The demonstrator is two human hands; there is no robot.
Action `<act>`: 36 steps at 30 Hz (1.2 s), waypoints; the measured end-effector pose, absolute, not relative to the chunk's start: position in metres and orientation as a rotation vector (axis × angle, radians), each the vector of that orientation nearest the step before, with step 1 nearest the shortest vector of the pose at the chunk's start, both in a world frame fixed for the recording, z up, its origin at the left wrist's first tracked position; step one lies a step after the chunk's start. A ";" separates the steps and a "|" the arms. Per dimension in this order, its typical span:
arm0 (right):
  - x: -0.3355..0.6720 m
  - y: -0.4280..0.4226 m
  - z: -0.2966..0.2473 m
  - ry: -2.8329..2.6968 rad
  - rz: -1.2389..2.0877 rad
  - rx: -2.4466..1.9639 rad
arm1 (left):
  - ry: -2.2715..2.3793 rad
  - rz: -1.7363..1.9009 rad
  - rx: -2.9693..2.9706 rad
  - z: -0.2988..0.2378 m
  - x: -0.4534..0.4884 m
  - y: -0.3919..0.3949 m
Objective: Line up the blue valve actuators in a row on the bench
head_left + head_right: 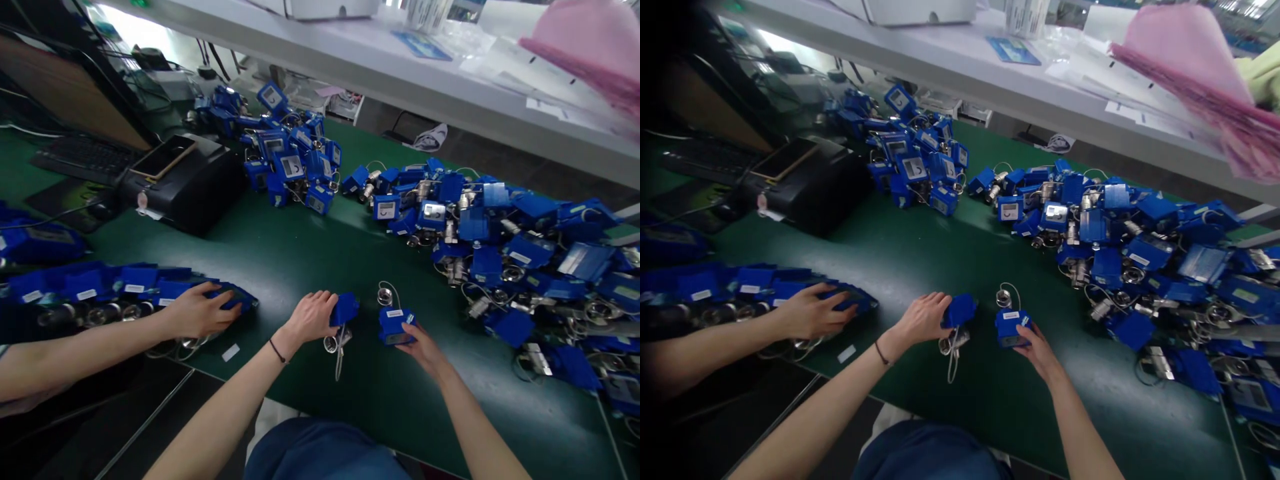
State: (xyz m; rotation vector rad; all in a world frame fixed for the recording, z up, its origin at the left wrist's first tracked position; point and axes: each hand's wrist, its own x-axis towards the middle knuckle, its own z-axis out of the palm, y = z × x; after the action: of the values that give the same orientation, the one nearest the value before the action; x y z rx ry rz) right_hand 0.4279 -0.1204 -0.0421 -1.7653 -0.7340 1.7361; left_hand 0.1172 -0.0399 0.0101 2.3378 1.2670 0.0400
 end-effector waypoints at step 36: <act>0.404 -0.106 0.012 -2.571 1.040 -2.128 | 1.584 0.198 1.344 -0.012 0.061 -0.089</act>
State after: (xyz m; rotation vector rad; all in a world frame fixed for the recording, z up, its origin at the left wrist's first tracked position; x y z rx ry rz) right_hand 0.4040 -0.1063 0.0119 -2.1282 -2.5713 1.0397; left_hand 0.0608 -0.0894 -0.0124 1.3435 1.5843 0.1977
